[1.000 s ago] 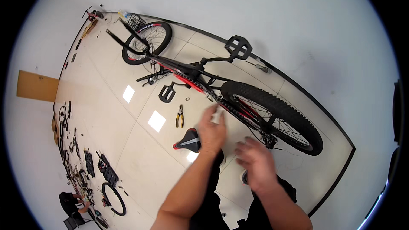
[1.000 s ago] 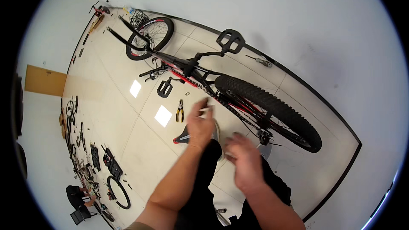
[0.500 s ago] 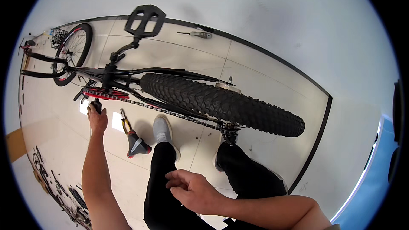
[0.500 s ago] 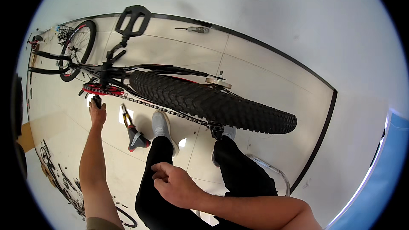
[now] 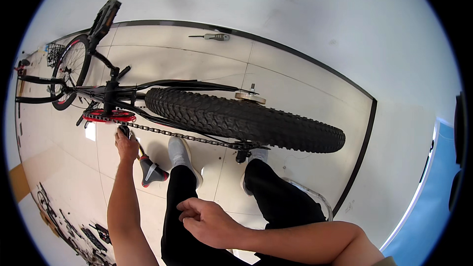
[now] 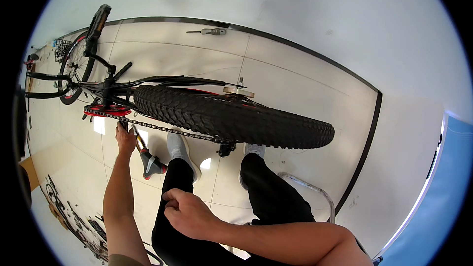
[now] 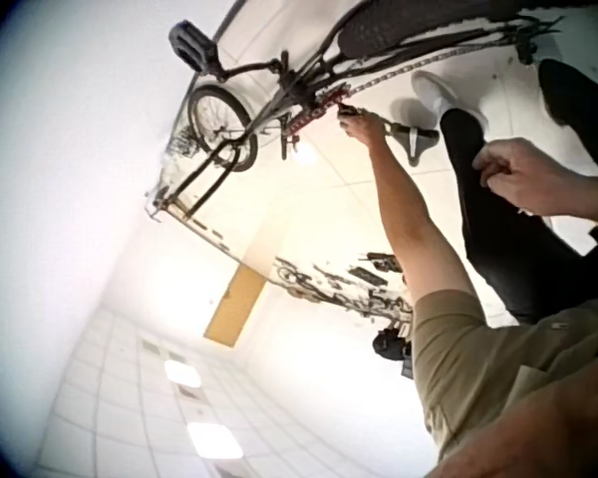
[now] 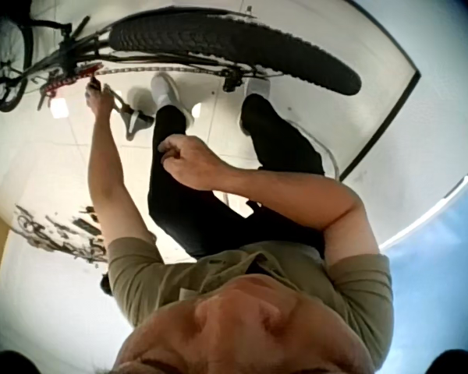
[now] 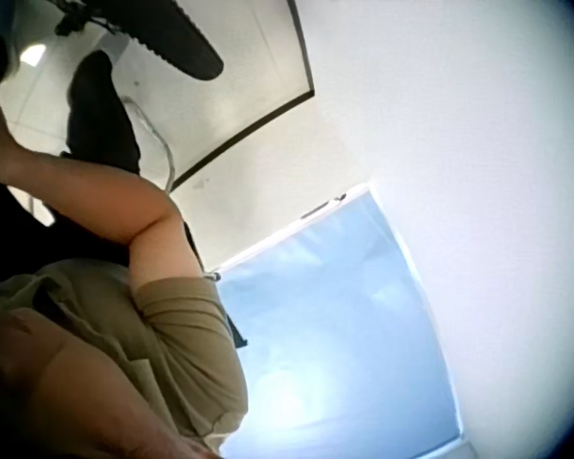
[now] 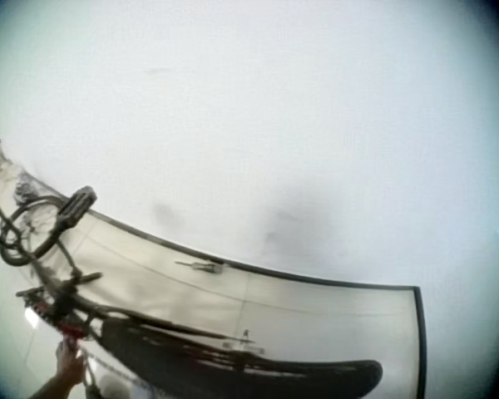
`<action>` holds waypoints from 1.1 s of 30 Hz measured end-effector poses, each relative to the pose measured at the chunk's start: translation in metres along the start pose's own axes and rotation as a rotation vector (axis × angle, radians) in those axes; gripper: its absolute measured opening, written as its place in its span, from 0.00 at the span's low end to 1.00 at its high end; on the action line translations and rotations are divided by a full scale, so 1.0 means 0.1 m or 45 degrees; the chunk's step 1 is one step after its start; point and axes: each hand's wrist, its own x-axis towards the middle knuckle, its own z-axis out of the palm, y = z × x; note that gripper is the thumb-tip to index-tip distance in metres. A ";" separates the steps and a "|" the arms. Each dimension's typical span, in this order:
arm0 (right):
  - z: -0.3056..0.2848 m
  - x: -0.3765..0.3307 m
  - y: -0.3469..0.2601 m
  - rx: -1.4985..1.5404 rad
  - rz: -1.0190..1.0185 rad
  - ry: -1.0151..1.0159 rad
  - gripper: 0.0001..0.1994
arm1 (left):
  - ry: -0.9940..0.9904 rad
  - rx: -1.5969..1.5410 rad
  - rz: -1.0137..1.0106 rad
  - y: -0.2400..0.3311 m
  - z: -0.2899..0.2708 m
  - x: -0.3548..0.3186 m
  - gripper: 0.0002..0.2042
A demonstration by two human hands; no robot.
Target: The person installs the rear wheel onto a bicycle frame, aligns the cassette, and threads the chain through the derailleur. The person repeatedly removes and reattaches the wheel to adjust chain tension and alignment, then rotates the pedals to test chain movement.
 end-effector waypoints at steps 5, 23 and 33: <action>0.03 0.01 -0.02 -0.090 -0.033 0.018 0.22 | -0.047 -0.189 -0.016 0.01 0.06 -0.06 0.38; 0.18 0.10 -0.02 -0.159 -0.160 0.059 0.20 | -0.335 -0.642 -0.086 0.14 -0.05 -0.27 0.20; 0.22 0.07 -0.20 -0.153 -0.185 0.046 0.21 | -0.448 -0.714 -0.163 0.27 -0.15 -0.30 0.07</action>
